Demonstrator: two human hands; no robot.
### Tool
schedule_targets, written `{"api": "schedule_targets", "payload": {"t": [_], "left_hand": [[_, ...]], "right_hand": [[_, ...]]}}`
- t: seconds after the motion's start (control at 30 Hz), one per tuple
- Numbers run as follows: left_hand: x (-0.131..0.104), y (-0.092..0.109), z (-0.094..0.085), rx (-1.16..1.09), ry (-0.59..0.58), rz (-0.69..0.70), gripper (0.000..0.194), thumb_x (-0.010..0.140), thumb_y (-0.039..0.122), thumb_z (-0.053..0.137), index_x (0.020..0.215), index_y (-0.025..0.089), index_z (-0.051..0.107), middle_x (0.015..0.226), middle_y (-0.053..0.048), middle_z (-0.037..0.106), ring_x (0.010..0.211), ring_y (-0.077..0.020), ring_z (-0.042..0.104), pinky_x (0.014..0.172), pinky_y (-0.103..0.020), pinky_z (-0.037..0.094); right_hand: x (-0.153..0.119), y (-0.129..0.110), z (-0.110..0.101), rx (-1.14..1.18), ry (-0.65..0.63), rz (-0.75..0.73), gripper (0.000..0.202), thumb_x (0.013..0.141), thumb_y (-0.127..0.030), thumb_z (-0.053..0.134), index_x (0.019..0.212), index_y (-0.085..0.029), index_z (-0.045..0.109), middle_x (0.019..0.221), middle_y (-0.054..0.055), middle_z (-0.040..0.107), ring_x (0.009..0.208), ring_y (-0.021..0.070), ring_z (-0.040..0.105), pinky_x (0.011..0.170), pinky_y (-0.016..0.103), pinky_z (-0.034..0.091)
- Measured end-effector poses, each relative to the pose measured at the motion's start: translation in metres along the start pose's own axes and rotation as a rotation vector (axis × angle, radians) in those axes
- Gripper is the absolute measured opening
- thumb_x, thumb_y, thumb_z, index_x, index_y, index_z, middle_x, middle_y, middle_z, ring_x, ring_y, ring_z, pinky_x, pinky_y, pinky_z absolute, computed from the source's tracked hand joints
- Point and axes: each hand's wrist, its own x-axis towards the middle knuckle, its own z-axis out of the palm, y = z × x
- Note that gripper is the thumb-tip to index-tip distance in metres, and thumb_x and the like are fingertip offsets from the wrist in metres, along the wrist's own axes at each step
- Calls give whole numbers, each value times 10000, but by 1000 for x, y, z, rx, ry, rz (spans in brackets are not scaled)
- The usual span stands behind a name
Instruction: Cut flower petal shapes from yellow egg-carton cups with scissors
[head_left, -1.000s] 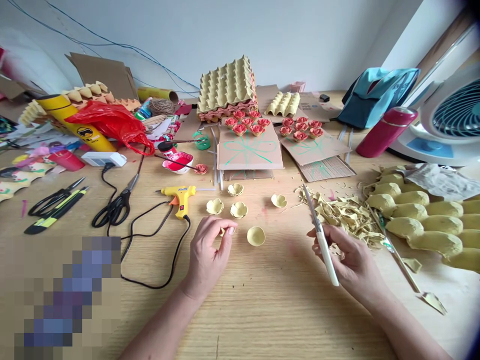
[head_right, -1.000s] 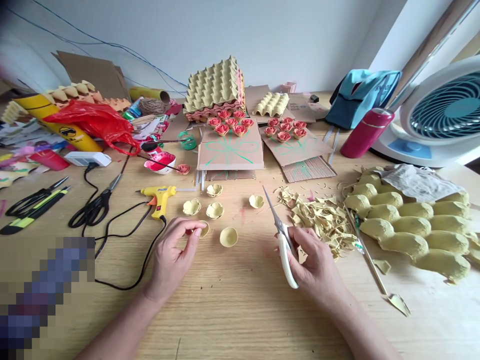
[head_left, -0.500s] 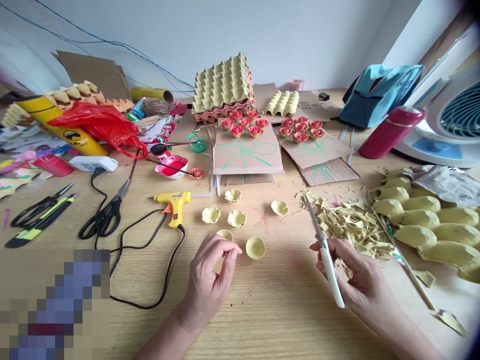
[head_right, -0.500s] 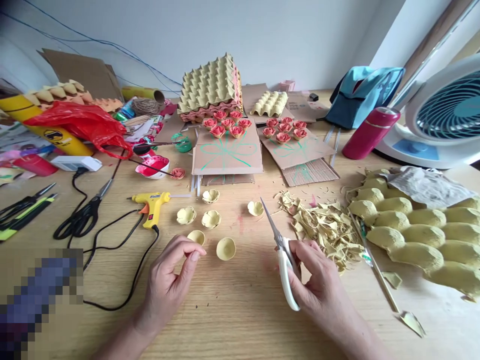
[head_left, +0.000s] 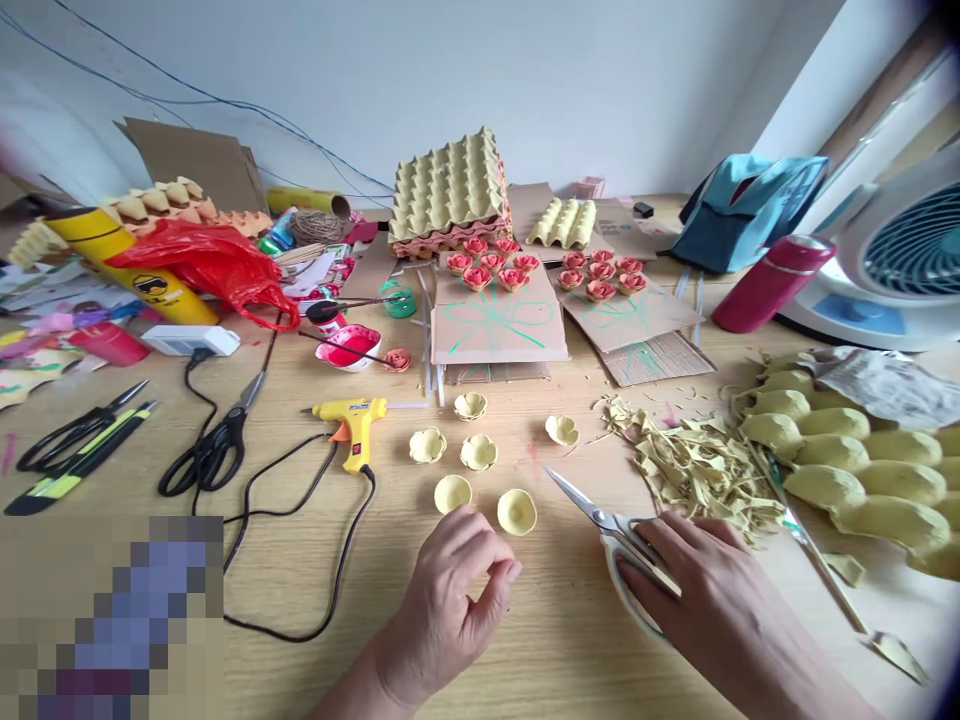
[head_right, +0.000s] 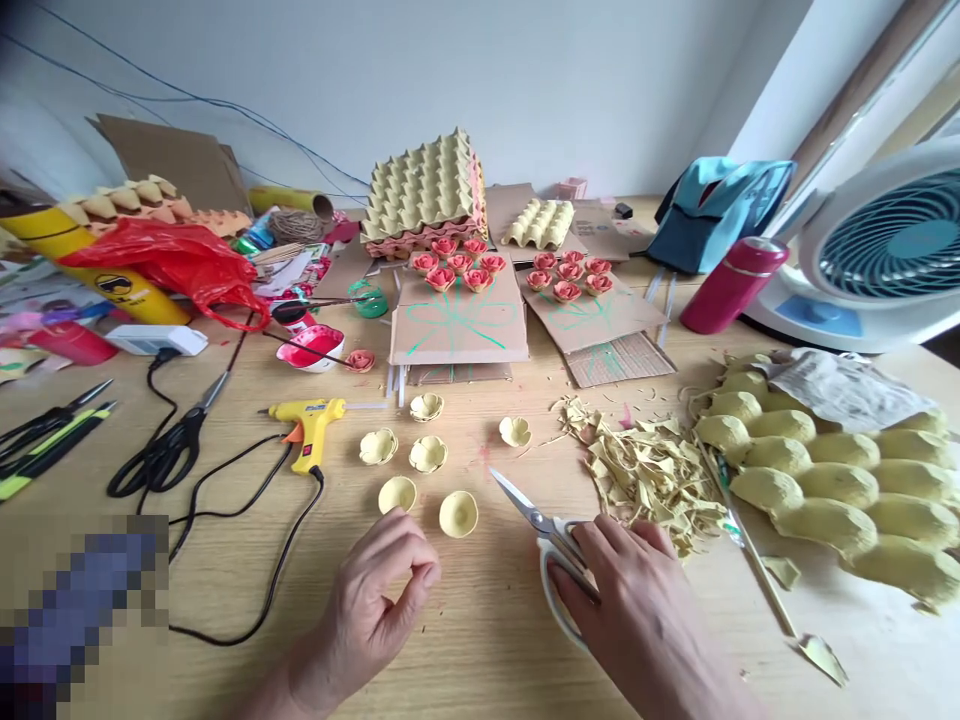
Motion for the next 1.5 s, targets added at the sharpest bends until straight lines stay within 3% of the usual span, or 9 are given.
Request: {"api": "schedule_targets", "payload": {"t": [0.2, 0.5, 0.67, 0.8, 0.97, 1.07, 1.17, 1.33, 1.5], "left_hand": [[-1, -3, -2, -27, 2, 17, 208, 971, 86, 461, 805, 210, 468, 725, 12, 486, 718, -156, 470, 694, -298, 383], [-2, -4, -4, -48, -16, 8, 211, 974, 82, 473, 804, 207, 493, 728, 13, 503, 714, -148, 493, 684, -281, 391], [-1, -1, -4, -71, -20, 18, 212, 968, 70, 482, 808, 208, 499, 726, 16, 513, 714, -144, 494, 695, -277, 398], [0, 1, -3, -82, -18, 35, 198, 963, 85, 504, 808, 209, 503, 736, 15, 555, 734, -150, 503, 731, -286, 413], [1, 0, -2, -90, 9, 29, 203, 967, 105, 504, 791, 205, 507, 721, 17, 569, 721, -147, 506, 719, -289, 415], [2, 0, -3, -96, 17, 35, 212, 970, 113, 497, 779, 204, 506, 718, 12, 569, 713, -148, 508, 698, -285, 416], [2, 2, -4, -87, 11, 53, 206, 971, 116, 496, 785, 204, 516, 722, 6, 565, 722, -154, 515, 698, -288, 422], [2, 6, -3, -55, -12, 97, 195, 967, 128, 512, 787, 202, 532, 722, 1, 564, 724, -160, 521, 691, -292, 432], [5, 6, -4, -24, 0, 76, 215, 968, 137, 519, 762, 199, 532, 710, 6, 574, 701, -151, 521, 681, -294, 429]], "right_hand": [[-8, 9, -18, -312, -74, 188, 381, 993, -486, 442, 717, -241, 535, 610, -7, 616, 514, 200, 580, 638, 357, 354], [47, -14, -32, -401, -455, 500, 329, 978, -461, 510, 786, -225, 636, 652, 48, 733, 613, 234, 715, 510, 301, 270], [23, -5, -41, -468, -504, 654, 339, 962, -488, 506, 786, -227, 631, 657, 70, 726, 646, 269, 721, 522, 306, 297], [28, -5, -45, -419, -513, 639, 359, 942, -529, 488, 785, -244, 638, 664, 65, 723, 654, 283, 714, 530, 321, 321], [87, -9, -26, -348, -463, 643, 404, 957, -501, 435, 922, -204, 706, 804, 120, 757, 770, 296, 724, 600, 330, 421], [109, -6, -15, -326, -457, 640, 423, 960, -488, 422, 1026, -193, 718, 902, 136, 769, 845, 300, 730, 654, 334, 462], [101, 1, -15, -335, -480, 662, 433, 957, -459, 432, 1039, -160, 734, 905, 161, 767, 849, 302, 733, 679, 341, 480], [68, 0, -32, -401, -515, 732, 509, 965, -487, 405, 841, -140, 756, 790, 188, 746, 773, 327, 724, 644, 365, 481], [69, -16, -32, -362, -542, 650, 480, 965, -519, 416, 931, -168, 742, 789, 141, 751, 775, 296, 723, 634, 329, 450]]}}
